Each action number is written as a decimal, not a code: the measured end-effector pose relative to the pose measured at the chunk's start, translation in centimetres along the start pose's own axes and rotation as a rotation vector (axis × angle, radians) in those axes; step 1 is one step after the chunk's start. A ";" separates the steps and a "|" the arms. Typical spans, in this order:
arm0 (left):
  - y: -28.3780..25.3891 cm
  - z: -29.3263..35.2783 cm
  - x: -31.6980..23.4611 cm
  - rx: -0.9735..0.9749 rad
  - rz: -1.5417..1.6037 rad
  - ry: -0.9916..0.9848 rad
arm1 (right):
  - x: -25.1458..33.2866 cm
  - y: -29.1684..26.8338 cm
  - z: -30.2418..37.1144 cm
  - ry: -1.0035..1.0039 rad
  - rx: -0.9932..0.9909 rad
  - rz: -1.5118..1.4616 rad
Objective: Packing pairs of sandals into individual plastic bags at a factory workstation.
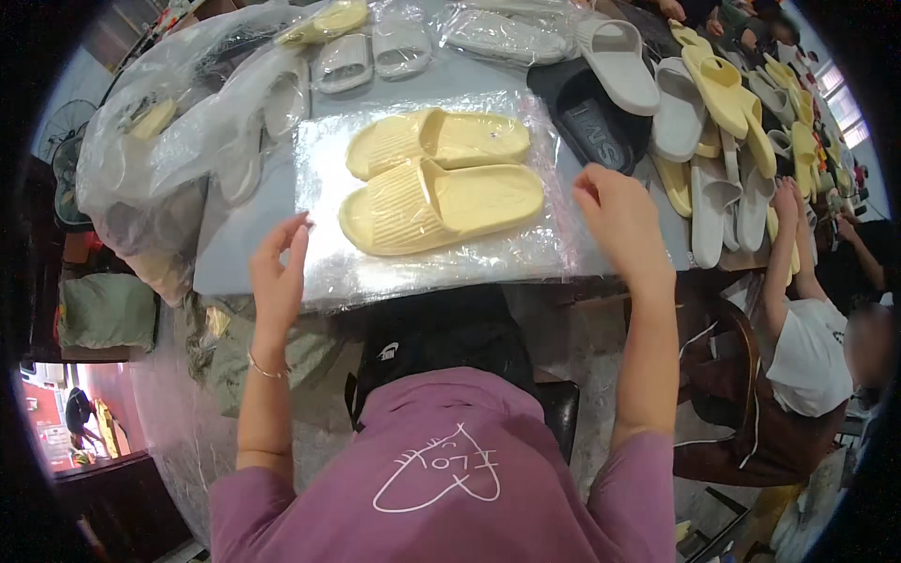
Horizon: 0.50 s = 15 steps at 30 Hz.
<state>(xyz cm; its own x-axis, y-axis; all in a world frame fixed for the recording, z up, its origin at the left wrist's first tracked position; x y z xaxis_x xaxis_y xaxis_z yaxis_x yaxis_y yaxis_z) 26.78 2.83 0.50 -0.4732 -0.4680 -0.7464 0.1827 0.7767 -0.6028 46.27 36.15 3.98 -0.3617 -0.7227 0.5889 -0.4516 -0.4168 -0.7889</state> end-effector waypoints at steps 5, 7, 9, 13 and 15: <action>4.6 -5.3 1.0 0.124 -0.195 0.146 | -8.0 8.6 -6.2 0.151 0.390 -0.366; 6.5 -5.9 2.5 0.203 -0.232 0.161 | -8.7 9.0 -7.6 0.137 0.213 -0.408; 8.1 -6.0 2.8 0.285 -0.314 0.215 | -9.0 7.7 -8.4 0.131 0.029 -0.439; 8.7 -4.8 3.5 0.316 -0.389 0.294 | -8.7 7.0 -9.8 0.343 0.113 -0.590; 10.3 -3.6 5.4 0.407 -0.439 0.299 | -10.0 9.2 -11.6 0.010 0.185 -0.366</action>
<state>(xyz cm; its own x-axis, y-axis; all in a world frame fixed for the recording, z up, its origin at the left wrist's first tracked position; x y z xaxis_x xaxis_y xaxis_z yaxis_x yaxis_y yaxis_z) 23.03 9.81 -8.68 -0.7857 -0.5217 -0.3324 0.2011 0.2926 -0.9348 36.34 45.95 -7.14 -0.2131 -0.5030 0.8376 -0.3980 -0.7382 -0.5447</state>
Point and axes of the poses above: each hand's wrist, its own z-axis away from the middle knuckle, its own y-axis out of the palm, x = y × z, the point moved 9 cm from there along -z, towards the middle knuckle, and after that the axes turned 6 degrees about -z, right-handed, at the moved point
